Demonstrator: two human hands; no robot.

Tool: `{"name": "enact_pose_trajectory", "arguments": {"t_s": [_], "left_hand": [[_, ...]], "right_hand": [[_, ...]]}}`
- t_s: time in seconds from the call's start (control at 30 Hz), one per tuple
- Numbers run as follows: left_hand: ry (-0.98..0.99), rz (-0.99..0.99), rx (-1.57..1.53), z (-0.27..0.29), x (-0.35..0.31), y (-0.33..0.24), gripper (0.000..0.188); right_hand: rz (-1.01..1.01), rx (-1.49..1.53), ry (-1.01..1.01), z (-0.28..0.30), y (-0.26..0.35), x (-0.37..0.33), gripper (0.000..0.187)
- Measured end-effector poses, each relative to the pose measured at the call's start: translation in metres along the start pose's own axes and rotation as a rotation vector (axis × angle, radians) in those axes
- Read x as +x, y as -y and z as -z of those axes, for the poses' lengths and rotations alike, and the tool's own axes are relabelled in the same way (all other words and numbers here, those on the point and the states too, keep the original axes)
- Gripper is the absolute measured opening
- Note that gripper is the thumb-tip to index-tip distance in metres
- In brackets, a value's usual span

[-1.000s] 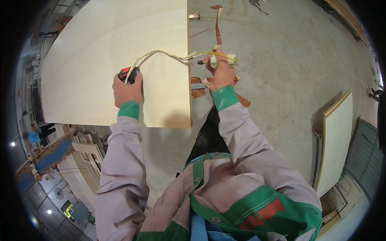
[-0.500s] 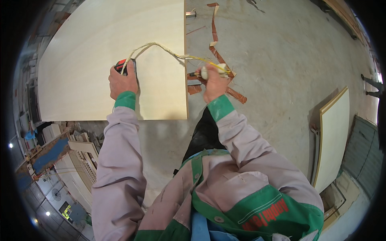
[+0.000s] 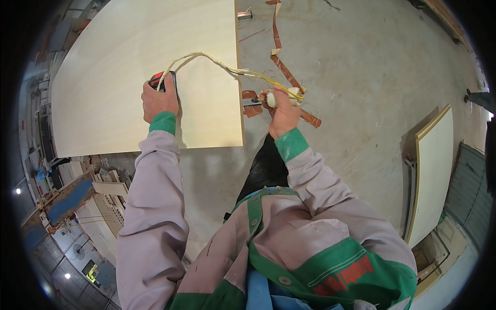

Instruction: The person measures a large sheet of plywood with a tape measure and marks it with a pencil. They then use a utility knife to score the edge and apply glue from a bottle along the edge. Another person assists by holding the sheet steady.

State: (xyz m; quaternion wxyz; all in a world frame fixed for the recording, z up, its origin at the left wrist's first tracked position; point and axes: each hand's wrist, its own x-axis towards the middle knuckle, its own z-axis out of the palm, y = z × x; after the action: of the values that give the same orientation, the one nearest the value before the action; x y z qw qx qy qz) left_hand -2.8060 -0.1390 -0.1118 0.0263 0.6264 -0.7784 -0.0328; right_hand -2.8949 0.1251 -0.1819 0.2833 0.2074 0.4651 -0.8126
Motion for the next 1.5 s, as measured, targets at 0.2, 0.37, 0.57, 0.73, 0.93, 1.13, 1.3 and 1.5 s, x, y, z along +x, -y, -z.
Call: {"name": "enact_pose_trajectory", "arguments": {"t_s": [0.2,0.37,0.57,0.73,0.93,1.13,1.3,1.5], "left_hand": [[0.066,-0.226,0.002,0.008,0.007,0.013,0.084],[0.053,-0.483,-0.071,0.016,0.019,0.031,0.084],[0.069,-0.477,-0.090,0.011,0.016,0.032,0.084],[0.061,-0.475,-0.078,0.010,0.014,0.033,0.084],[0.065,-0.475,-0.076,0.010,0.014,0.033,0.083],[0.072,-0.461,-0.073,0.012,0.010,0.034,0.083],[0.073,-0.467,-0.075,0.011,0.008,0.033,0.078],[0.063,-0.468,-0.155,0.016,0.000,0.034,0.078]], "right_hand": [[-0.041,0.020,0.058,0.008,-0.006,-0.013,0.022],[0.024,0.048,0.006,0.007,-0.011,-0.026,0.022],[-0.028,-0.070,-0.007,0.013,-0.026,-0.036,0.023],[-0.018,-0.044,-0.012,0.031,-0.018,-0.042,0.025],[-0.180,-0.130,0.104,0.030,-0.022,-0.063,0.027],[-0.042,-0.011,-0.024,0.039,-0.019,-0.064,0.030],[-0.158,-0.068,0.054,0.043,-0.030,-0.070,0.028],[0.188,-0.266,0.169,0.059,0.003,-0.032,0.024]]}}
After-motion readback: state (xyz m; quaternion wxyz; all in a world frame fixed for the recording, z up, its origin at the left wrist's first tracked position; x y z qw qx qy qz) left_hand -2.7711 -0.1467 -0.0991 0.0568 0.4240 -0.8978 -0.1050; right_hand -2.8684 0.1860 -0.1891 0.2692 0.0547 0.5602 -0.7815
